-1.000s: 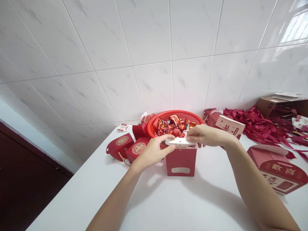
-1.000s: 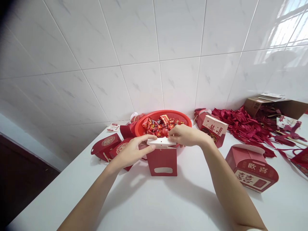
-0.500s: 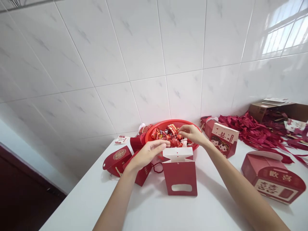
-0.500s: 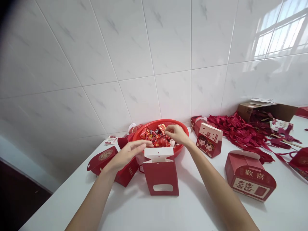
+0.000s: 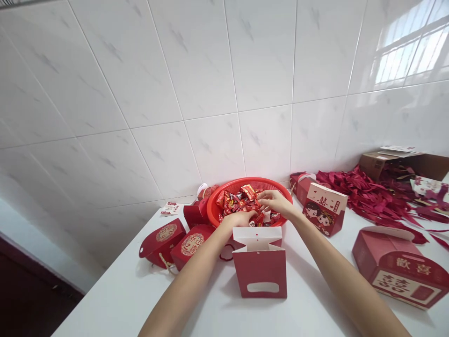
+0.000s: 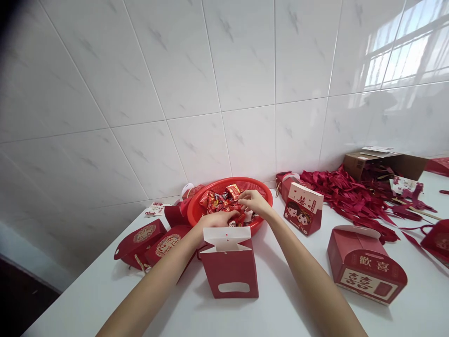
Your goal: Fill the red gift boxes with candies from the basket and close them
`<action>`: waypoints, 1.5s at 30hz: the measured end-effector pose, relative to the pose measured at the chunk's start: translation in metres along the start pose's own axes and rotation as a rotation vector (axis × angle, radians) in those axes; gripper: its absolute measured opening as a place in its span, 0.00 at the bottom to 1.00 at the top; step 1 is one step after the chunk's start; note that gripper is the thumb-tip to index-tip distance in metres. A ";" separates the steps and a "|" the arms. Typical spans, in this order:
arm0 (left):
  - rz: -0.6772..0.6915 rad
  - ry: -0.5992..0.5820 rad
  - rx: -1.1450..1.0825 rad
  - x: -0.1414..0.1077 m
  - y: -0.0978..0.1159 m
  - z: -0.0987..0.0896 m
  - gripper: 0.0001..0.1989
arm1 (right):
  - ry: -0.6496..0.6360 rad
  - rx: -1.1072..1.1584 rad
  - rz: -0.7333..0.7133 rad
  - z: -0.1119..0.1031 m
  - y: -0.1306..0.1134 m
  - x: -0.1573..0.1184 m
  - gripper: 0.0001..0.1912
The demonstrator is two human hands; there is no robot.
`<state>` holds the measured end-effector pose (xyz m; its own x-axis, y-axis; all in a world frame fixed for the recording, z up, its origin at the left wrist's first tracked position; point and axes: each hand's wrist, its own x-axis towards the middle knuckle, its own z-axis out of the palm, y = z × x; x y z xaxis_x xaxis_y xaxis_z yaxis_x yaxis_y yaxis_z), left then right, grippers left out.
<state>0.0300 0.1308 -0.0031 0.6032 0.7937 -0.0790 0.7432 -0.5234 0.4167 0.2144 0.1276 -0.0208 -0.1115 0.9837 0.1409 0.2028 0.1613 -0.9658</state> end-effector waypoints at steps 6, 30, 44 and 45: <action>-0.070 -0.168 -0.116 0.006 -0.010 0.006 0.09 | 0.026 0.052 0.030 0.002 0.001 0.002 0.03; -0.050 0.267 -1.267 0.003 -0.004 -0.002 0.12 | -0.141 0.219 0.022 -0.005 -0.002 -0.001 0.12; -0.051 0.311 -1.323 0.004 -0.006 0.000 0.16 | -0.163 0.196 0.001 -0.004 0.000 -0.002 0.16; -0.046 0.309 -1.317 0.004 -0.006 0.001 0.18 | -0.162 0.191 0.000 -0.004 -0.001 -0.002 0.17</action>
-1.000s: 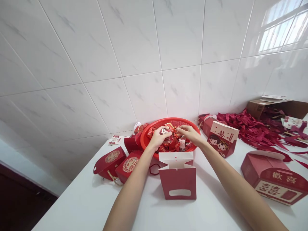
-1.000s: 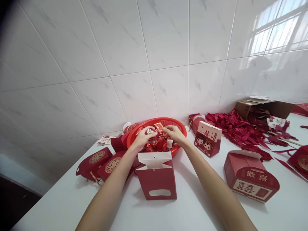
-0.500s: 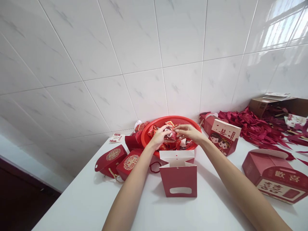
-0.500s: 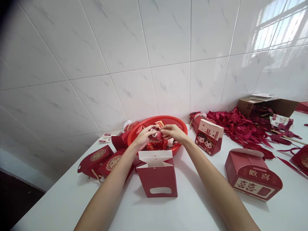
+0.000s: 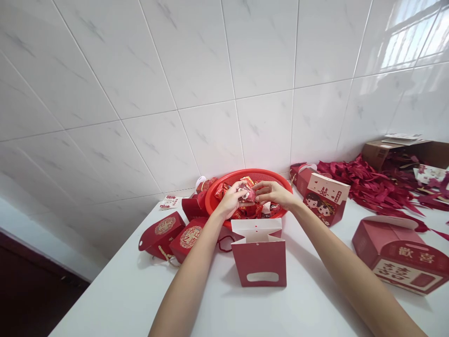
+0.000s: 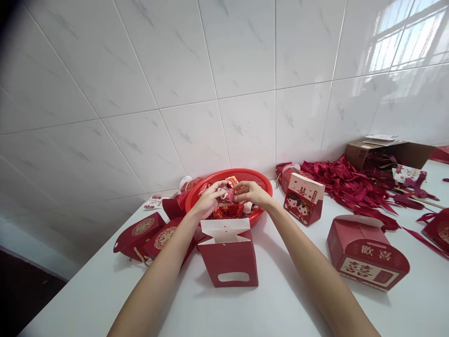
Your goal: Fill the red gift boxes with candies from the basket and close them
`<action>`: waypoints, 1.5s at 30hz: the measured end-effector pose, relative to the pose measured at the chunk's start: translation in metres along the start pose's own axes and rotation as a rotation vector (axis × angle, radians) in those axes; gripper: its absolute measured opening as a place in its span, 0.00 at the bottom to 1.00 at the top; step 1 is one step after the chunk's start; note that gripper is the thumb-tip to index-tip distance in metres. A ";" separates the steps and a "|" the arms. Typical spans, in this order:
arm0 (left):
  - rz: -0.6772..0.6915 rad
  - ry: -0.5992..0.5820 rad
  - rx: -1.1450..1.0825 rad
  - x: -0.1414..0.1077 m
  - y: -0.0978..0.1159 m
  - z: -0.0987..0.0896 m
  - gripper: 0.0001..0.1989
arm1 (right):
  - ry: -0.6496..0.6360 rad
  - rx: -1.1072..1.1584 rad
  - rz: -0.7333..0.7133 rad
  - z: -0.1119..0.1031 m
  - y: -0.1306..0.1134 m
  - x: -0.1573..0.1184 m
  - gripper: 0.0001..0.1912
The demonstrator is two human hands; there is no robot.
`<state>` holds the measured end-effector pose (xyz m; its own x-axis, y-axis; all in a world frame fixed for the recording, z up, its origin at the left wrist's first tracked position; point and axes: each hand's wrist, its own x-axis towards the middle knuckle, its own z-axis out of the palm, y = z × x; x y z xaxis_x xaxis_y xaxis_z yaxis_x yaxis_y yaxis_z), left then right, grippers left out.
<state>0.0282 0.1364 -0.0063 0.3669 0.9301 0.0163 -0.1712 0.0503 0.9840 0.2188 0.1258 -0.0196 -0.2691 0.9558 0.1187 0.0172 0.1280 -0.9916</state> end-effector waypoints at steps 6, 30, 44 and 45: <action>0.037 0.006 0.035 -0.002 -0.002 -0.001 0.30 | 0.039 -0.033 -0.007 0.000 0.000 -0.001 0.16; 0.213 0.062 0.207 0.006 -0.011 -0.012 0.23 | 0.015 0.074 -0.021 -0.002 -0.001 -0.001 0.13; 0.219 -0.140 0.300 0.010 -0.002 0.010 0.15 | -0.023 0.218 -0.022 0.002 -0.009 -0.005 0.22; 0.208 -0.152 0.300 0.013 -0.002 0.011 0.17 | 0.011 0.238 -0.036 0.002 -0.007 -0.004 0.21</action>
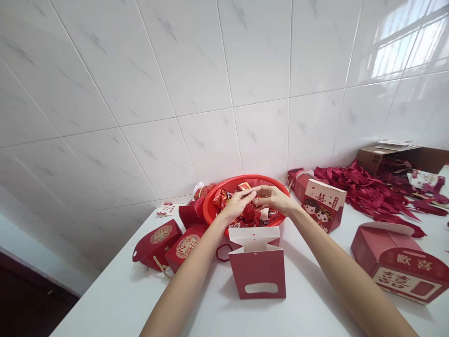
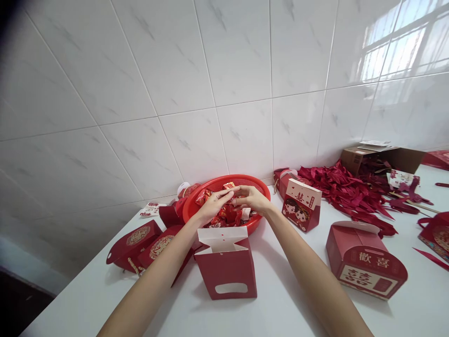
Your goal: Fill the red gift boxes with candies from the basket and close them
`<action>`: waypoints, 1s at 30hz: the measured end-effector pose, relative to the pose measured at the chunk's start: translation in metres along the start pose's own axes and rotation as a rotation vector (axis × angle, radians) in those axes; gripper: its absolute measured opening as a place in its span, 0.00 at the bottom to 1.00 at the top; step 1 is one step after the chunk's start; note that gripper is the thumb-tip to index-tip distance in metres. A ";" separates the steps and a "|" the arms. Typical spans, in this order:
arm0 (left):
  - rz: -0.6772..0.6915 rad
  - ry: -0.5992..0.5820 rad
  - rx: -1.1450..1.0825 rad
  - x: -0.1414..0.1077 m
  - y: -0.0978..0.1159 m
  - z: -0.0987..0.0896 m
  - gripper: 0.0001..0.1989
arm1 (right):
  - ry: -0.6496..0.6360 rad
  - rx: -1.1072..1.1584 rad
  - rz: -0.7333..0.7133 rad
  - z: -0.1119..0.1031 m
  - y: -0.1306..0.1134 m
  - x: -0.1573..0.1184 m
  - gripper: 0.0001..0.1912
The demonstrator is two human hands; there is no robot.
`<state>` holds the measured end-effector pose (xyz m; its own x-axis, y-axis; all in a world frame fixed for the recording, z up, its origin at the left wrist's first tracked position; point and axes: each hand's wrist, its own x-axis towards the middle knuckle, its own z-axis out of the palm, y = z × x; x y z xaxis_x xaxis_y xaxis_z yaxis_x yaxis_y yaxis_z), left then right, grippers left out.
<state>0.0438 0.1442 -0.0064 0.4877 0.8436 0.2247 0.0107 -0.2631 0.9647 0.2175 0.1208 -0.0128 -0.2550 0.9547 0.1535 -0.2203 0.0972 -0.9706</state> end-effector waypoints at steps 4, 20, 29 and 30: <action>-0.045 -0.030 0.053 0.017 -0.008 0.002 0.24 | 0.254 0.116 -0.124 -0.008 0.010 0.011 0.20; -0.163 -0.272 0.860 0.049 -0.045 0.003 0.08 | 0.549 0.263 -0.190 -0.016 0.014 0.021 0.21; -0.195 -0.022 1.009 0.044 -0.034 -0.059 0.13 | 0.515 0.276 -0.140 -0.013 0.012 0.019 0.18; -0.183 -0.007 1.030 0.043 -0.032 -0.059 0.14 | 0.516 0.275 -0.137 -0.012 0.012 0.019 0.18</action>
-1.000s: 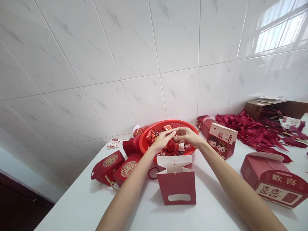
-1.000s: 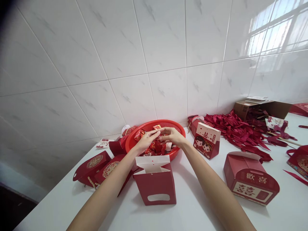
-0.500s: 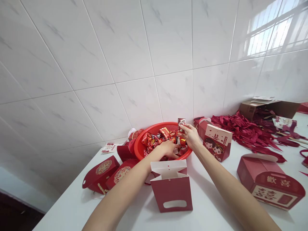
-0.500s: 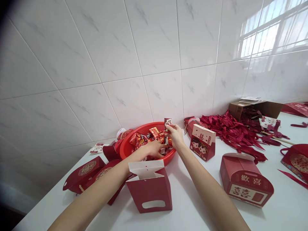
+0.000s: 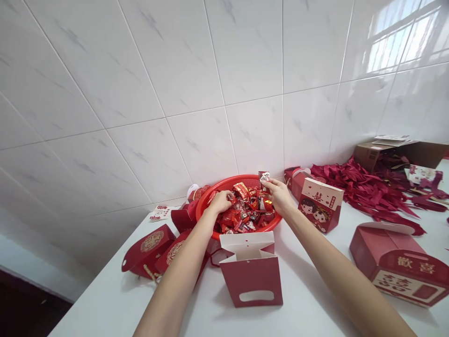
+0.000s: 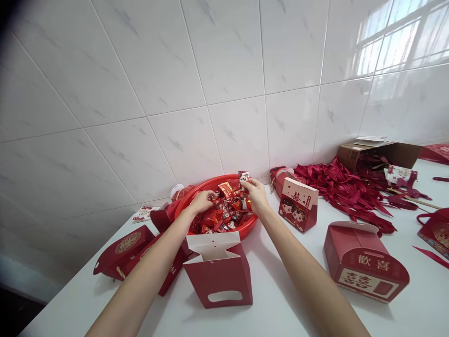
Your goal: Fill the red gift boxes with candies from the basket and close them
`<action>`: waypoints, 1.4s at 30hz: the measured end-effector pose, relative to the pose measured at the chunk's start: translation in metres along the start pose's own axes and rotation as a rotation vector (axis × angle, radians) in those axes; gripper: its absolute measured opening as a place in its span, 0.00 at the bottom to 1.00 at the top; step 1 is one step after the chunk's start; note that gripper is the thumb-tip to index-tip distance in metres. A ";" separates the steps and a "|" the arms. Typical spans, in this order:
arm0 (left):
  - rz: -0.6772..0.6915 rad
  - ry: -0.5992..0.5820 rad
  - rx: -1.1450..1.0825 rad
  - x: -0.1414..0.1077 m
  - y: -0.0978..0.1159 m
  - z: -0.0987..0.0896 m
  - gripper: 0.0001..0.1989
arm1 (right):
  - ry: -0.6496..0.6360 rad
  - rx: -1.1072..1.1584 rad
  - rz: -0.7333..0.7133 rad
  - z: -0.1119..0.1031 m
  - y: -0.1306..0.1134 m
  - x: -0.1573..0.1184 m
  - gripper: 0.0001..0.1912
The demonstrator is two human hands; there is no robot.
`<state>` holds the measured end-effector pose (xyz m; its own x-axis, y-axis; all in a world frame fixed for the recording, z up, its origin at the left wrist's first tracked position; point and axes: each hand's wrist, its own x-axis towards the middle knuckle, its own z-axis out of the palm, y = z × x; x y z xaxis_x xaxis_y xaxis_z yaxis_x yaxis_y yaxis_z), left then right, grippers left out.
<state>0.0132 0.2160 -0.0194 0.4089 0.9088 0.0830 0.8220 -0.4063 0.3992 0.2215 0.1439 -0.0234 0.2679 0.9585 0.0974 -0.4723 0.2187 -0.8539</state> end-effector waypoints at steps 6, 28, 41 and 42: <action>0.256 -0.197 0.087 -0.014 0.044 0.008 0.20 | 0.005 -0.019 -0.010 0.002 -0.001 -0.003 0.16; -0.062 -0.249 0.129 -0.004 0.019 0.008 0.12 | -0.025 -0.102 -0.045 0.006 -0.003 -0.009 0.18; -0.087 0.042 -0.546 0.007 -0.002 0.004 0.12 | -0.075 -0.156 -0.023 0.005 -0.002 -0.007 0.18; -0.086 0.058 -0.579 0.008 -0.002 0.004 0.12 | -0.084 -0.162 -0.024 0.005 -0.002 -0.007 0.18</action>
<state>0.0159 0.2237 -0.0230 0.3145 0.9466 0.0713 0.4945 -0.2274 0.8389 0.2164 0.1376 -0.0199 0.2027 0.9669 0.1551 -0.3235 0.2156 -0.9213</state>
